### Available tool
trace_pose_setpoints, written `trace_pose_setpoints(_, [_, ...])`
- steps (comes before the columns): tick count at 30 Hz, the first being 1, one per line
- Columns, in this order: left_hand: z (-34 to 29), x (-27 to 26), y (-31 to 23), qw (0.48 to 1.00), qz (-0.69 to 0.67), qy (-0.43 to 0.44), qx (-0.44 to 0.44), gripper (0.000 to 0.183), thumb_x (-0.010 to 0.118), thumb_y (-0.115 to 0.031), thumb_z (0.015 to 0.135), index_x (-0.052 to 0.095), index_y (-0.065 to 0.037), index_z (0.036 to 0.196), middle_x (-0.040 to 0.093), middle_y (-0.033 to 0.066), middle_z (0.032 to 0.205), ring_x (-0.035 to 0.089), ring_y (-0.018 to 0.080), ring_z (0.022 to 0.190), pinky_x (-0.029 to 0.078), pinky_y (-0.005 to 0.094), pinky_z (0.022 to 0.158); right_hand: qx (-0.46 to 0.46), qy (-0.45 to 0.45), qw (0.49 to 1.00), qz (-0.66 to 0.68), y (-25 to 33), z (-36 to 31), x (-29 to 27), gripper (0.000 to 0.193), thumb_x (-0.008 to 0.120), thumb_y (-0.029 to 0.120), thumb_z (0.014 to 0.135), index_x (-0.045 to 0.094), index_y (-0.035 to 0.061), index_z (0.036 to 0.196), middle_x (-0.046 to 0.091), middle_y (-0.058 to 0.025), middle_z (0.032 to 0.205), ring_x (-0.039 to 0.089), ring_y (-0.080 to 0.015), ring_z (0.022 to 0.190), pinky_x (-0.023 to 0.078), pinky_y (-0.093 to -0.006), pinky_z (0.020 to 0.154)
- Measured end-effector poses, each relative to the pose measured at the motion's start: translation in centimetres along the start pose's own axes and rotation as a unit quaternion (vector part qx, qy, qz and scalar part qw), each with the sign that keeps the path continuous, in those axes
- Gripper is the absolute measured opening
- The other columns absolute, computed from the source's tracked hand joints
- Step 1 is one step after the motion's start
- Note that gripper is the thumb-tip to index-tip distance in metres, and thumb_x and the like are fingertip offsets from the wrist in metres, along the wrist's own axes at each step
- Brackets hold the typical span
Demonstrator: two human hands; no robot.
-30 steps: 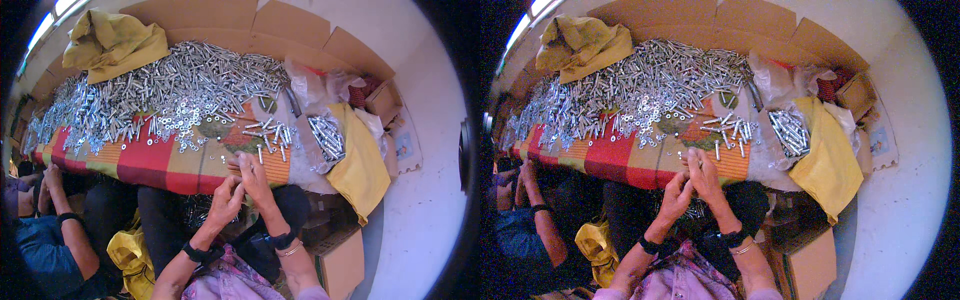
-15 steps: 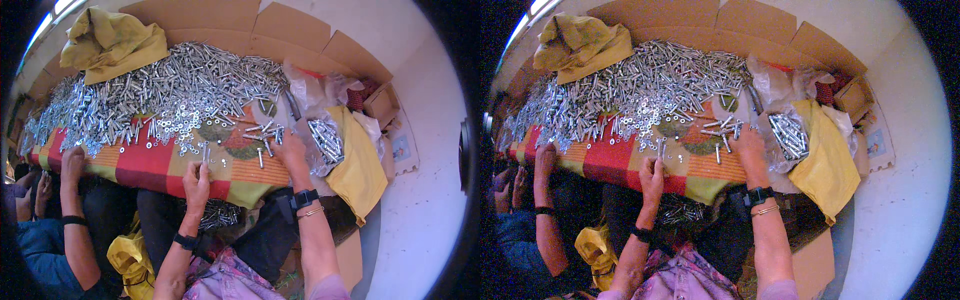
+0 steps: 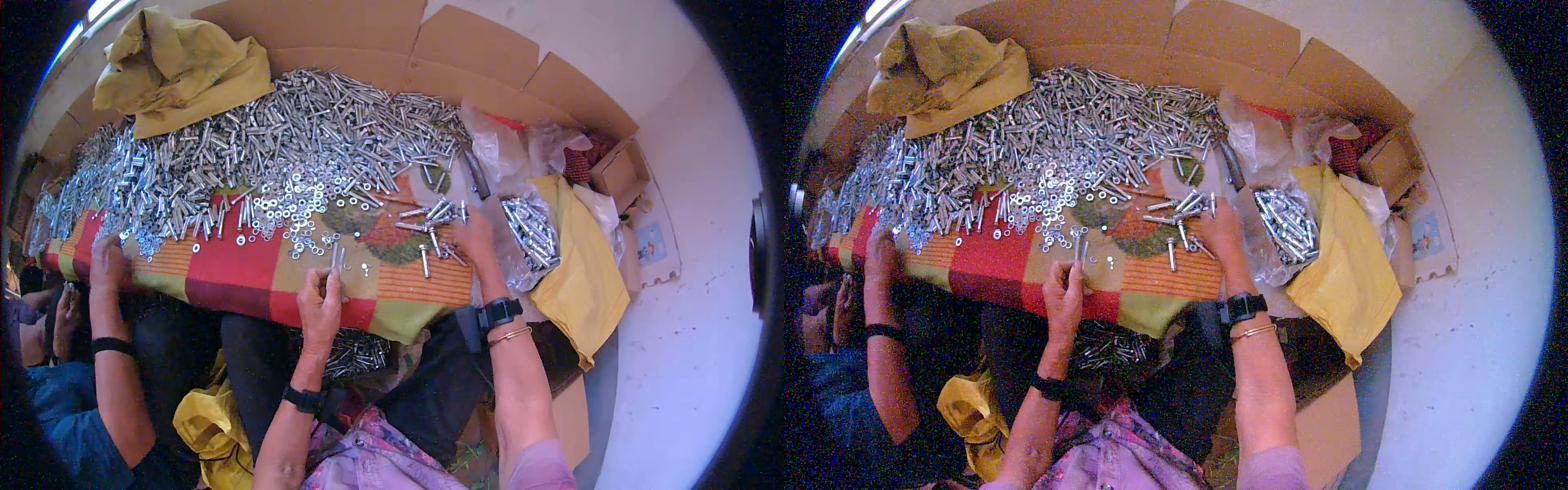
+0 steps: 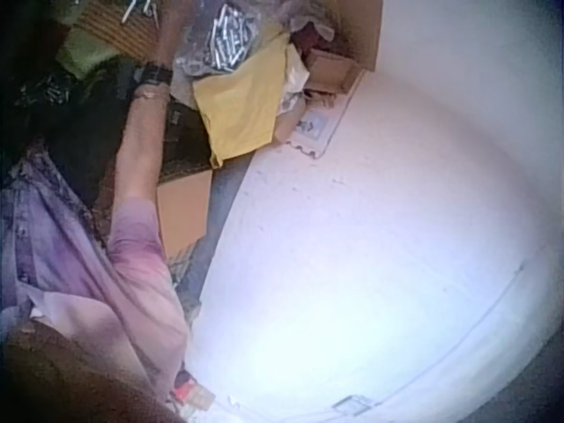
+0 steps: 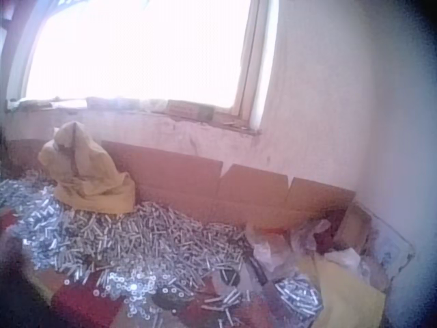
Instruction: Sorting and assembling metal bolts and washers from a pile on a table.
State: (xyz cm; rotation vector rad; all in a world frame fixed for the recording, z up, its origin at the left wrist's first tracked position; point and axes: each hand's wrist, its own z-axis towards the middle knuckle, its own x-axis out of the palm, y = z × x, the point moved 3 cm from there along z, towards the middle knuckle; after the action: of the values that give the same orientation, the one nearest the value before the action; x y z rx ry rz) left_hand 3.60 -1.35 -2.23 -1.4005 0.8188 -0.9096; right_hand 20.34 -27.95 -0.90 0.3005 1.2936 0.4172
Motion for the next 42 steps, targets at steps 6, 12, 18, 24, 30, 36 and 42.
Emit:
trace_pose_setpoints(6, [-0.1, 0.4, -0.3, 1.000, 0.002, -0.001, 0.000, 0.013, 0.051, -0.013, 0.088, 0.051, 0.000, 0.084, 0.052, 0.0011, 0.064, 0.049, 0.0061, 0.054, 0.043, 0.0215, 0.048, 0.030, 0.013, 0.999, 0.001, 2.3, 0.4, -0.6, 0.037, 0.055, 0.028, 0.077, 0.050, -0.0021, 0.098, 0.059, -0.0253, 0.087, 0.056, -0.0425, 0.083, 0.043, -0.0487, 0.074])
trace_pose_setpoints(12, [-0.1, 0.0, -0.5, 1.000, 0.023, -0.012, 0.013, 0.013, 0.050, -0.013, 0.089, 0.050, -0.002, 0.082, 0.051, 0.0012, 0.063, 0.048, 0.0068, 0.053, 0.042, 0.0215, 0.048, 0.069, 0.063, 0.989, -0.114, 6.7, 0.9, -0.8, 0.048, 0.059, 0.036, 0.074, 0.046, -0.0037, 0.098, 0.059, -0.0269, 0.086, 0.058, -0.0397, 0.082, 0.046, -0.0458, 0.074])
trace_pose_setpoints(18, [-0.1, 0.0, -0.5, 1.000, 0.030, -0.008, 0.006, 0.013, 0.051, -0.012, 0.088, 0.051, -0.001, 0.082, 0.052, 0.0014, 0.063, 0.049, 0.0064, 0.053, 0.043, 0.0219, 0.048, 0.053, 0.041, 0.993, -0.100, 6.9, 1.0, -0.4, 0.051, 0.067, 0.035, 0.065, 0.048, -0.0011, 0.095, 0.059, -0.0247, 0.087, 0.057, -0.0404, 0.085, 0.046, -0.0464, 0.072])
trace_pose_setpoints(24, [-0.2, -0.1, -0.1, 0.999, 0.036, -0.008, 0.006, 0.012, 0.052, -0.012, 0.087, 0.051, -0.001, 0.084, 0.053, 0.0010, 0.064, 0.049, 0.0058, 0.054, 0.045, 0.0224, 0.048, 0.009, -0.055, 0.994, -0.096, 5.4, 0.2, 1.4, 0.054, 0.066, 0.029, 0.065, 0.049, 0.0018, 0.109, 0.056, -0.0216, 0.082, 0.056, -0.0387, 0.081, 0.046, -0.0460, 0.070])
trace_pose_setpoints(30, [-0.3, 0.5, -0.3, 0.999, 0.038, -0.012, 0.005, 0.012, 0.053, -0.012, 0.087, 0.051, -0.001, 0.084, 0.052, 0.0003, 0.064, 0.049, 0.0052, 0.055, 0.045, 0.0222, 0.047, -0.033, -0.135, 0.986, 0.093, 1.2, 0.5, 1.0, 0.040, 0.060, 0.020, 0.073, 0.052, -0.0001, 0.107, 0.058, -0.0154, 0.076, 0.057, -0.0297, 0.063, 0.049, -0.0390, 0.057])
trace_pose_setpoints(36, [-0.3, 0.3, -0.5, 0.999, 0.042, -0.008, 0.020, 0.011, 0.052, -0.012, 0.087, 0.052, -0.001, 0.084, 0.051, -0.0004, 0.063, 0.048, 0.0047, 0.055, 0.044, 0.0210, 0.047, 0.273, 0.016, 0.644, 0.715, -0.3, 0.1, 0.0, 0.020, 0.055, 0.023, 0.080, 0.054, 0.0054, 0.090, 0.056, -0.0065, 0.068, 0.047, -0.0100, 0.045, 0.029, -0.0184, 0.029])
trace_pose_setpoints(42, [-0.1, -0.4, -0.1, 0.999, 0.023, -0.017, 0.022, 0.011, 0.051, -0.012, 0.088, 0.052, -0.001, 0.085, 0.050, -0.0009, 0.063, 0.048, 0.0044, 0.054, 0.044, 0.0203, 0.048, 0.222, 0.023, 0.631, 0.743, -0.2, -0.6, -7.4, 0.022, 0.055, 0.021, 0.080, 0.049, 0.0039, 0.092, 0.057, -0.0127, 0.075, 0.048, -0.0119, 0.051, 0.032, -0.0176, 0.031])
